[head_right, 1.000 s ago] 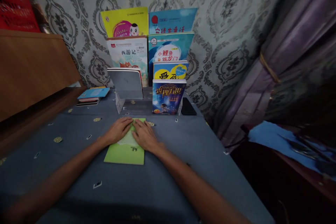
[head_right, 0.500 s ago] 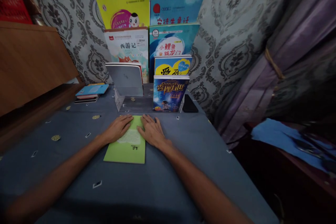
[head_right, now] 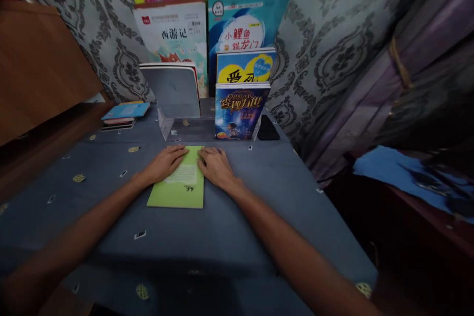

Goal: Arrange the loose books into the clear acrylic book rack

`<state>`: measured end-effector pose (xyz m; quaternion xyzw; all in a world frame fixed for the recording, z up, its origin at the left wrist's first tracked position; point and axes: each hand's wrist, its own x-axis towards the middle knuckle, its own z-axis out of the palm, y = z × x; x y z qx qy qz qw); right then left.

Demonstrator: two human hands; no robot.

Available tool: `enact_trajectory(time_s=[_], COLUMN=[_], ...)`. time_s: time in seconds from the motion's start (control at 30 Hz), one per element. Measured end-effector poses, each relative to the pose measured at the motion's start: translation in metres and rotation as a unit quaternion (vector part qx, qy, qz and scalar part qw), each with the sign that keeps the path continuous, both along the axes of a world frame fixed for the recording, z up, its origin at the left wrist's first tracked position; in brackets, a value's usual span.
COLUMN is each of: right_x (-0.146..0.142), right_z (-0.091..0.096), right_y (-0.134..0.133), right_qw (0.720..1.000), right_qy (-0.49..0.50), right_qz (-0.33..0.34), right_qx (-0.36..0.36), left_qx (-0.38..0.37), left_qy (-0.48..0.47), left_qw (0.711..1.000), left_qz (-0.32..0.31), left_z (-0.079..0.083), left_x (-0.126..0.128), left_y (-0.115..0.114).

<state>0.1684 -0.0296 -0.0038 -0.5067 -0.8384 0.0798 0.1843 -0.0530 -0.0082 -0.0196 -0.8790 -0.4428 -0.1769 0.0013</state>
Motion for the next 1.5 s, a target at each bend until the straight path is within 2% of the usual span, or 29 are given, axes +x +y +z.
enact_trajectory(time_s=[0.3,0.53,0.73,0.93,1.13,1.33,1.5], right_x=[0.007,0.008,0.01,0.007,0.008,0.012,0.011], right_z=[-0.001,-0.003,-0.006,-0.007,-0.007,-0.009,-0.016], right_y=[-0.002,-0.005,-0.001,0.001,0.004,0.008,0.001], right_qw=[0.998,0.993,0.989,0.989,0.991,0.989,0.992], right_qy=[0.063,0.112,0.138,0.124,0.108,0.127,0.112], right_qz=[0.01,0.013,0.039,0.083,0.075,0.073,0.063], right_qx=[0.028,0.032,0.023,0.008,0.0,-0.018,-0.011], left_qx=[0.009,0.016,0.031,0.045,0.043,0.02,0.002], left_qy=[-0.003,-0.001,-0.01,-0.011,0.0,-0.035,-0.052], left_qw=[1.0,1.0,0.999,0.998,0.999,0.999,0.999], left_qz=[-0.022,-0.004,-0.018,-0.033,-0.024,-0.016,0.0], left_z=[0.001,0.001,0.002,0.007,0.011,0.008,0.002], left_x=[-0.002,0.001,-0.001,-0.002,-0.001,-0.004,-0.007], left_y=[0.001,-0.002,0.01,0.026,0.038,0.036,0.03])
